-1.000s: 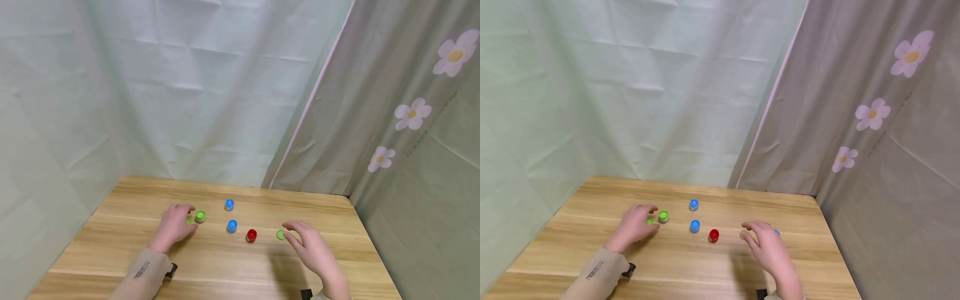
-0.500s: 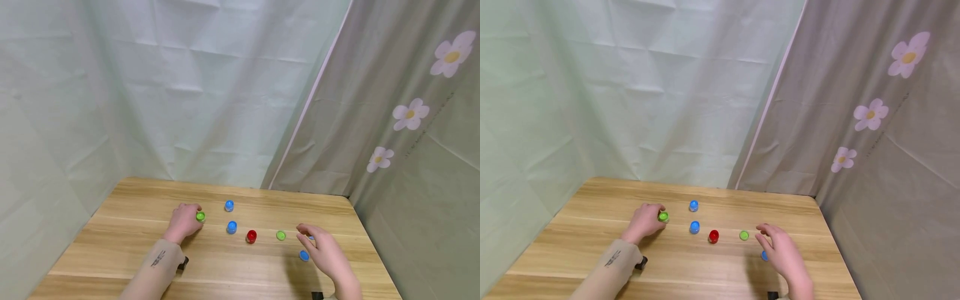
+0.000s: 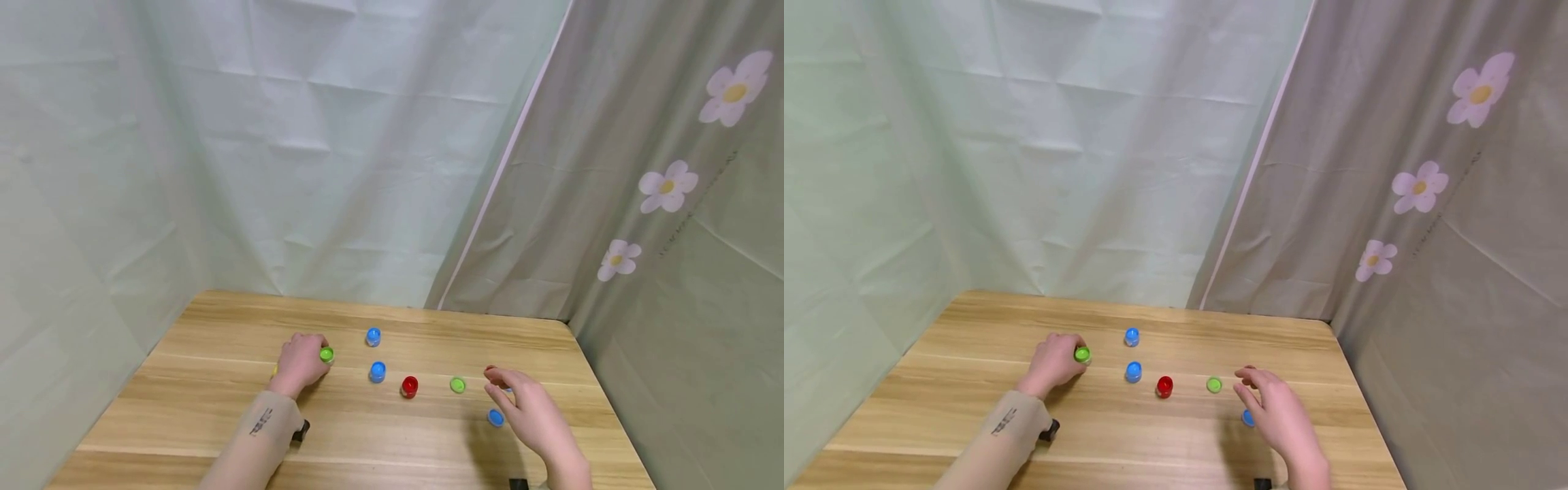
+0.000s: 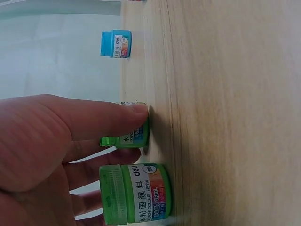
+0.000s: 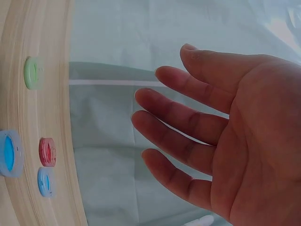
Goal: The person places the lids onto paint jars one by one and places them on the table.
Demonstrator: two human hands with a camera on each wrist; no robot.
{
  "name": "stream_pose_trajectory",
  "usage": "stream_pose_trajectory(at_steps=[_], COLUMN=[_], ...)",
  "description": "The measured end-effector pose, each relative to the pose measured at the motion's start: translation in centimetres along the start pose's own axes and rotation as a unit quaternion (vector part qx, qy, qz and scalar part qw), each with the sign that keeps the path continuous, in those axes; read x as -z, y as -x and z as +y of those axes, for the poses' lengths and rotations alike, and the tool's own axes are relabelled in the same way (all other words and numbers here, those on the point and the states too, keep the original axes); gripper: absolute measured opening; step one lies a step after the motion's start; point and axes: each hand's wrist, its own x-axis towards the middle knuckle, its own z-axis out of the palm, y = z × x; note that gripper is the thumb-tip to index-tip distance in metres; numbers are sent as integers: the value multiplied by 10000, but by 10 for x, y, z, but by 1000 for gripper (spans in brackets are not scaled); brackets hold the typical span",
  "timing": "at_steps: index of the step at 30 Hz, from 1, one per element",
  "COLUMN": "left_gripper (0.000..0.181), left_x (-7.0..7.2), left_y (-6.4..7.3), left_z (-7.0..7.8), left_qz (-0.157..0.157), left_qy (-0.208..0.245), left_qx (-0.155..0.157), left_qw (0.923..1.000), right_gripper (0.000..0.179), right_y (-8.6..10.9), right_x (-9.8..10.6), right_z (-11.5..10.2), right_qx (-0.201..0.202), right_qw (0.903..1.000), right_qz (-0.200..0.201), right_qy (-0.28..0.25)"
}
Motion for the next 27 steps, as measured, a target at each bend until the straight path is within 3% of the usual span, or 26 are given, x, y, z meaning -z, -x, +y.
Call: stream_pose_trajectory(at_steps=[17, 23, 27], left_gripper=[24, 27, 35], left_x=[-4, 0, 3], left_y=[0, 3, 7], left_z=[0, 4, 10], left_qz=[193, 512, 791], left_qy=[85, 324, 798], left_qx=[56, -104, -173], left_qw=[9998, 9981, 9935], right_gripper=[28, 25, 24], right_y=[-2, -4, -7], right_x=[-3, -6, -7], right_z=[0, -1, -2], right_qx=[57, 33, 74], right_qw=[10000, 9999, 9999], right_qz=[-10, -81, -85], right_qy=[45, 65, 44])
